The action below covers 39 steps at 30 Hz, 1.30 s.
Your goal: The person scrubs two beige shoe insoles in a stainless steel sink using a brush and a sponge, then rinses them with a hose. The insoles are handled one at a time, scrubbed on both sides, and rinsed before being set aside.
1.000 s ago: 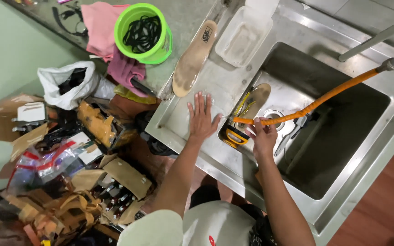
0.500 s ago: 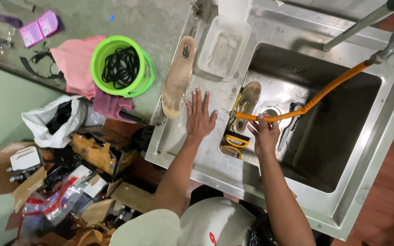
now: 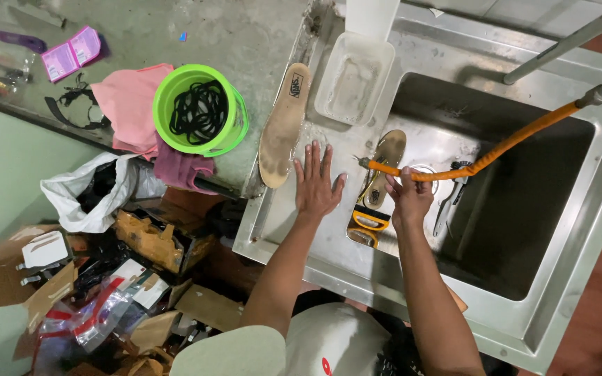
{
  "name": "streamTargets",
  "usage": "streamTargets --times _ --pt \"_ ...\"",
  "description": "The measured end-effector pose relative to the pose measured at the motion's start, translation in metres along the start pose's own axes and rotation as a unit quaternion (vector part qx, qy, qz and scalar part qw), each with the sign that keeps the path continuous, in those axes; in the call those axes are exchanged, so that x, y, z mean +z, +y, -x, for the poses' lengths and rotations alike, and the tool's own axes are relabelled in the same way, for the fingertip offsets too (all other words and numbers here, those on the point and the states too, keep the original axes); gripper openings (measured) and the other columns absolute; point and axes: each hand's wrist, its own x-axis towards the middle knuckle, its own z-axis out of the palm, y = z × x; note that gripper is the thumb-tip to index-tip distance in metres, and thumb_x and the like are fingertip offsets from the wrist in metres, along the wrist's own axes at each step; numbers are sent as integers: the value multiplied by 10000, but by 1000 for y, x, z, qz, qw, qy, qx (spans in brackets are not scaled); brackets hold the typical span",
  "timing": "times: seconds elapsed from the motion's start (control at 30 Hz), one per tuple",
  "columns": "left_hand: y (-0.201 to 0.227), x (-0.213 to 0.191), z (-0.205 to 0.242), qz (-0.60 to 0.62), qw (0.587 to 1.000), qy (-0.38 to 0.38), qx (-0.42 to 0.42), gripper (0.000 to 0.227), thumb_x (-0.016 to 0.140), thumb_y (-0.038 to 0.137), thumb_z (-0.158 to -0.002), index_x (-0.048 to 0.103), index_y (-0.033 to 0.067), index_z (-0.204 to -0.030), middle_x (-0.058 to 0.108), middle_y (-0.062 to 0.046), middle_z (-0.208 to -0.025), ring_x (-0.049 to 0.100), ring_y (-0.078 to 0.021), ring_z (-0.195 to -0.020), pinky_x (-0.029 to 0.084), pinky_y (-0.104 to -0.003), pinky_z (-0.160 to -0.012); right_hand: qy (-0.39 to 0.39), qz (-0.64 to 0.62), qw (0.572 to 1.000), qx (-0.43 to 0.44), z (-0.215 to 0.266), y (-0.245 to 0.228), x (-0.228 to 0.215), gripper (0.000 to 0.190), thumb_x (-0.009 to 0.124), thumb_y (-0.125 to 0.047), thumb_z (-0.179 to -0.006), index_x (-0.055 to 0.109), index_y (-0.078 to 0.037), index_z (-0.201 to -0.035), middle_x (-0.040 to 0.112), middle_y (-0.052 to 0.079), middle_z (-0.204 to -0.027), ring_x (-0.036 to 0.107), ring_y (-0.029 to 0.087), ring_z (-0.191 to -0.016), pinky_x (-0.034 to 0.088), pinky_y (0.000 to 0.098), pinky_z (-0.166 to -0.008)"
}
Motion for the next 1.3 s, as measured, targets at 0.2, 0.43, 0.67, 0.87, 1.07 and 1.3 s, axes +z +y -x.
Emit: streamTargets --times 0.2,0.43,0.67,0.87,1.07,1.3 --pt "-3 2 0 5 1000 -4 2 807 328 609 -1110 103 198 -1767 -6 -191 -1833 -24 -360 -1700 -4 -648 -1325 10 -31 999 -4 -13 2 3 249 782 -199 -1044 626 -77 -1194 612 72 -1032 840 336 -868 750 373 -742" --pt "5 -5 6 26 999 29 -12 807 389 598 -1100 153 206 -1765 40 -161 -1841 5 -341 -1704 -61 -646 -1309 29 -74 997 -1 -27 -5 5 285 787 -205 -1037 596 -53 -1184 635 77 -1034 849 311 -872 757 340 -729" --pt "3 3 1 8 999 51 -17 841 439 623 -1060 167 242 -1759 25 -163 -1840 -8 -429 -1685 -44 -702 -1298 32 -92 995 -3 -42 -22 16 339 807 -225 -1024 581 -41 -1197 669 99 -1049 853 303 -919 761 364 -777" --pt "2 5 -1 -23 999 21 -26 833 382 653 -1061 192 233 -1756 52 -172 -1835 6 -425 -1680 -53 -673 -1301 48 -54 997 16 -45 -28 6 306 780 -227 -1039 570 -80 -1205 679 86 -1058 854 288 -923 760 385 -784" --pt "2 7 0 -36 999 19 -13 836 389 628 -1078 146 222 -1767 14 -196 -1831 -18 -453 -1675 -42 -689 -1294 44 8 999 26 -71 -7 -50 308 761 -168 -1039 565 -69 -1255 600 68 -1009 841 269 -819 754 386 -739" --pt "0 27 1 -35 992 80 88 785 488 515 -1087 232 189 -1753 100 -223 -1813 70 -429 -1668 40 -684 -1292 8 135 990 47 -158 21 -119 259 783 -140 -997 690 -101 -1236 592 82 -1017 799 257 -849 751 440 -748"
